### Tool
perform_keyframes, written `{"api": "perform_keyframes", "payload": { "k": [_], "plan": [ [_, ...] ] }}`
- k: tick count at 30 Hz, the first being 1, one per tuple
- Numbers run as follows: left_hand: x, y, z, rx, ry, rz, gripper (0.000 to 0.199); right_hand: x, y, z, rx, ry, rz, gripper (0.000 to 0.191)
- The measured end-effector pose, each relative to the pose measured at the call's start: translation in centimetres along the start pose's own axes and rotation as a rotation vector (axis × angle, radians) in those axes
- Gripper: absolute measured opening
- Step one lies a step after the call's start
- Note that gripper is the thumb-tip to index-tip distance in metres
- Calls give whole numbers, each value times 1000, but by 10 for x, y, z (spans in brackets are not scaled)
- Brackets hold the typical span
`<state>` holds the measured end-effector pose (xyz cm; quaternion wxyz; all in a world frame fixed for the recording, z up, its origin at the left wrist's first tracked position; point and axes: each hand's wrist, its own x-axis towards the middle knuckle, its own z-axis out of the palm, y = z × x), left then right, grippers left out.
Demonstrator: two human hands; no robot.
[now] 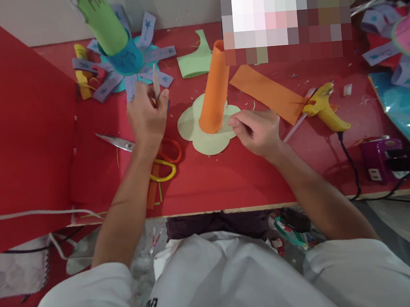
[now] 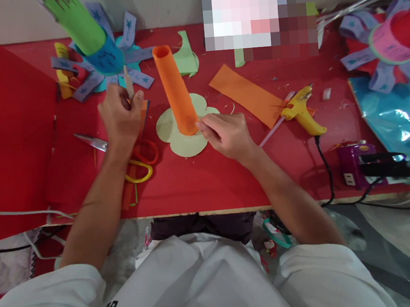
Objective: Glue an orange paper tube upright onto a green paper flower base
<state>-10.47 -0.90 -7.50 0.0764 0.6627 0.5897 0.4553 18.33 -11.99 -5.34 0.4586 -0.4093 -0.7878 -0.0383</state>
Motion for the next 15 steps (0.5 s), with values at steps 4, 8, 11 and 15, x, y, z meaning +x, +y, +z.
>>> {"api": "perform_keyframes", "payload": {
  "k": [4, 8, 11, 15],
  "plan": [
    [-2, 5, -1, -98, 68, 53, 37, -1, 1, 0, -22, -16, 24, 43],
    [-8, 19, -3, -149, 16, 130, 17, -2, 1, 1, -32, -32, 43, 47],
    [-13, 30, -6, -62, -150, 109, 18, -2, 1, 1, -12, -25, 30, 44],
    [-21, 46, -12, 134, -388, 9, 16, -2, 1, 1, -42, -46, 53, 47]
  ]
}}
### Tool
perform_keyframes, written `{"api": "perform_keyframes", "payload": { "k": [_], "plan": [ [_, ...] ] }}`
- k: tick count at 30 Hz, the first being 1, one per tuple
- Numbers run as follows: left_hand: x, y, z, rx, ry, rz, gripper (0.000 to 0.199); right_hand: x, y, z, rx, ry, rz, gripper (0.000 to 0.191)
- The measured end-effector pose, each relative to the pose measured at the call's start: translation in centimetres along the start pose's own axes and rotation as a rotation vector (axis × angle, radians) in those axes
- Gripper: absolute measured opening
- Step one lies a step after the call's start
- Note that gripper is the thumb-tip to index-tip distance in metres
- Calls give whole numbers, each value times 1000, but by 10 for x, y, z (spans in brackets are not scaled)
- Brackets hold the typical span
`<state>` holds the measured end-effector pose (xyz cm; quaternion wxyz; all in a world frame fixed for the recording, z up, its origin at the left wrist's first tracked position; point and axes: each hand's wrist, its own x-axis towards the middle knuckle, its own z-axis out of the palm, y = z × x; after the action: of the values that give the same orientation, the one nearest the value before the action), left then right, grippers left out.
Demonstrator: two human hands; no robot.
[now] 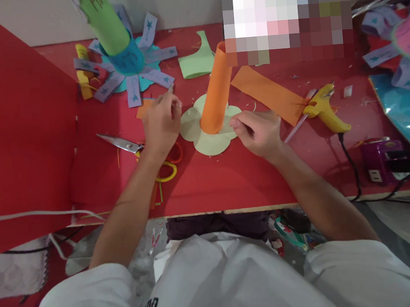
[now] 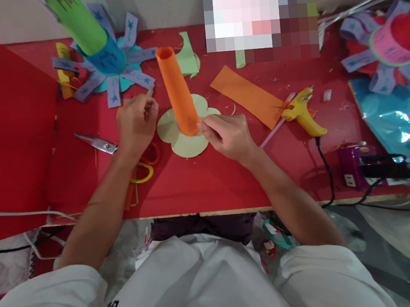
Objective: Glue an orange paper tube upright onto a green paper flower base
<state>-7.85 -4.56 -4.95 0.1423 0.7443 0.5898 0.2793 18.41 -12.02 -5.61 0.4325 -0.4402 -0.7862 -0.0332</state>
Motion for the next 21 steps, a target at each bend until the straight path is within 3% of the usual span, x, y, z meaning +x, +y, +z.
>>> {"api": "perform_keyframes", "payload": {
  "k": [4, 12, 17, 21],
  "plan": [
    [-8, 9, -1, 38, -117, -130, 18, -1, 0, 0, 2, -16, 13, 49],
    [-9, -3, 10, -80, -101, -6, 18, 1, -1, -1, 23, -47, 41, 51],
    [-2, -10, 17, -251, -132, -50, 15, -1, -2, -1, 8, -69, 49, 51],
    [3, -11, 19, -238, -146, -78, 6, 0, -2, -3, -42, -89, 159, 52]
  ]
}}
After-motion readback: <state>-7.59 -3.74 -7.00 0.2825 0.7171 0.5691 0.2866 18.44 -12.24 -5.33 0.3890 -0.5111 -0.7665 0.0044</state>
